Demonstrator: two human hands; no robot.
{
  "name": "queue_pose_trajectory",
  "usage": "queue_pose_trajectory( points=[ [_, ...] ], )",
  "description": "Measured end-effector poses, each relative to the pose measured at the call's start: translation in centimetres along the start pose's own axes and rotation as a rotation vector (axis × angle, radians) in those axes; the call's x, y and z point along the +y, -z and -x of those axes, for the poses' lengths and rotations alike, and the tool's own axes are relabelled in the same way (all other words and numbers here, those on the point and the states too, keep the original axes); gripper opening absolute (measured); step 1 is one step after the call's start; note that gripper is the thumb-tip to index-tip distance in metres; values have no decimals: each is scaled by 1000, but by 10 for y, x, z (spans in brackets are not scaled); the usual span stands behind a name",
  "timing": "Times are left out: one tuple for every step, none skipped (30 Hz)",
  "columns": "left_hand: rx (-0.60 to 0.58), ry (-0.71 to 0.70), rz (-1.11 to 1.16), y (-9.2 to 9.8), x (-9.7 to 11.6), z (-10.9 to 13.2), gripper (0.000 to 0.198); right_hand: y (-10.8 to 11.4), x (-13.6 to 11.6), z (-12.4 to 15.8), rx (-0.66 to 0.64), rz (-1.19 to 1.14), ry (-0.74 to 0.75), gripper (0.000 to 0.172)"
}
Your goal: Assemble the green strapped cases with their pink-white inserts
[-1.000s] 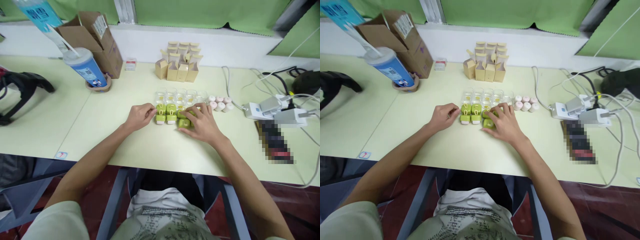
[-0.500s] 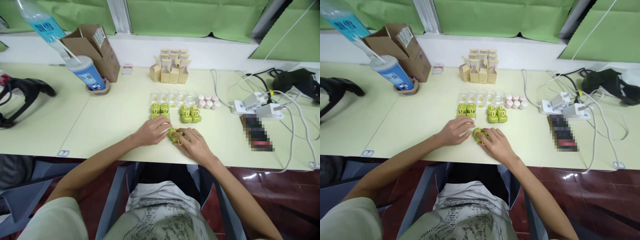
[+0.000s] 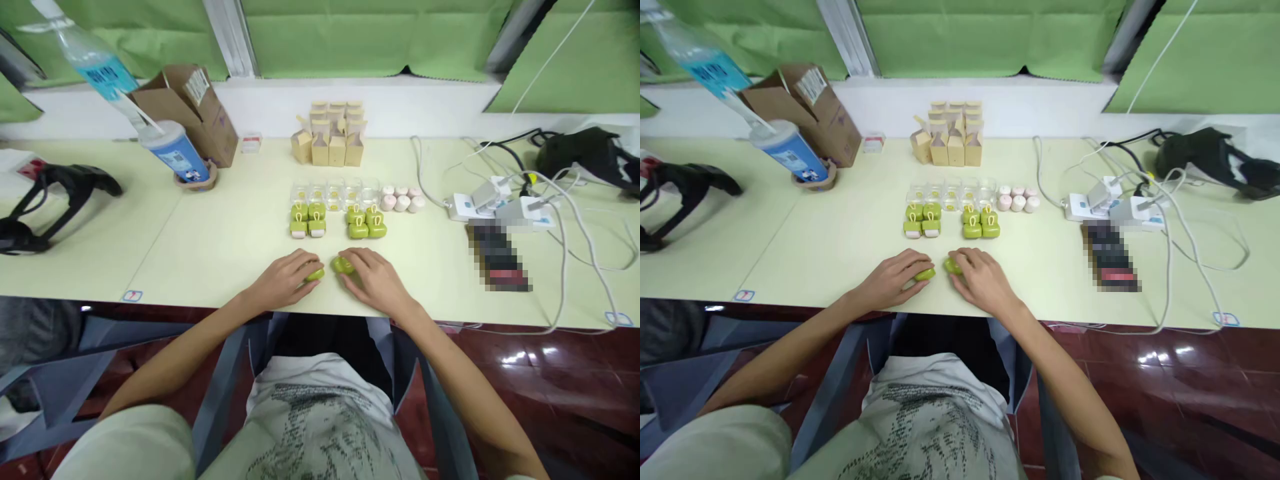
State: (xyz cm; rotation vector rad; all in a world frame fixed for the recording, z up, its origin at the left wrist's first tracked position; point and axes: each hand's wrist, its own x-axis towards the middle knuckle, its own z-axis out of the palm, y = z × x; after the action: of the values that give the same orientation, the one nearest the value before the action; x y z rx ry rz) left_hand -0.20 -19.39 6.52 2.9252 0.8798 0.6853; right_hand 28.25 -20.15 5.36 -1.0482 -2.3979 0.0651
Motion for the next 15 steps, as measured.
queue_pose_trajectory(
  points=[
    [-1,39,6,3,-1,9,26,-5,-2,-10,-31,-23,5,31],
    [0,82,10,6,-3,18,28,-10,-6,-20,-62,-45,7,27],
    [17,127,18,9,-6,26,28,-15,-9,-31,-85,-64,10,24],
    [43,172,26,11,-10,33,28,-21,-13,-41,-102,-77,12,24],
    [77,220,38,13,-15,39,27,-27,-17,-51,-115,-85,15,24],
    [118,273,53,14,-20,44,26,-33,-22,-60,-128,-87,16,24],
    [161,334,73,14,-25,48,25,-39,-27,-67,-144,-82,13,25],
    [207,399,103,14,-30,51,25,-44,-32,-73,-161,-72,9,25],
    [249,467,141,13,-34,54,26,-47,-36,-76,-174,-59,2,27],
    [283,527,183,12,-37,55,28,-47,-39,-77,-172,-47,-7,31],
    [308,573,219,12,-39,56,31,-43,-40,-76,-151,-43,-16,38],
    [321,599,243,11,-41,56,35,-35,-37,-72,-109,-50,-29,46],
    [323,603,246,12,-41,56,38,-24,-30,-66,-34,-59,-44,54],
    [323,590,232,13,-42,54,40,-8,-19,-59,45,-86,-73,57],
    [328,565,213,15,-44,52,41,10,-2,-52,129,-97,-116,54]
  ],
)
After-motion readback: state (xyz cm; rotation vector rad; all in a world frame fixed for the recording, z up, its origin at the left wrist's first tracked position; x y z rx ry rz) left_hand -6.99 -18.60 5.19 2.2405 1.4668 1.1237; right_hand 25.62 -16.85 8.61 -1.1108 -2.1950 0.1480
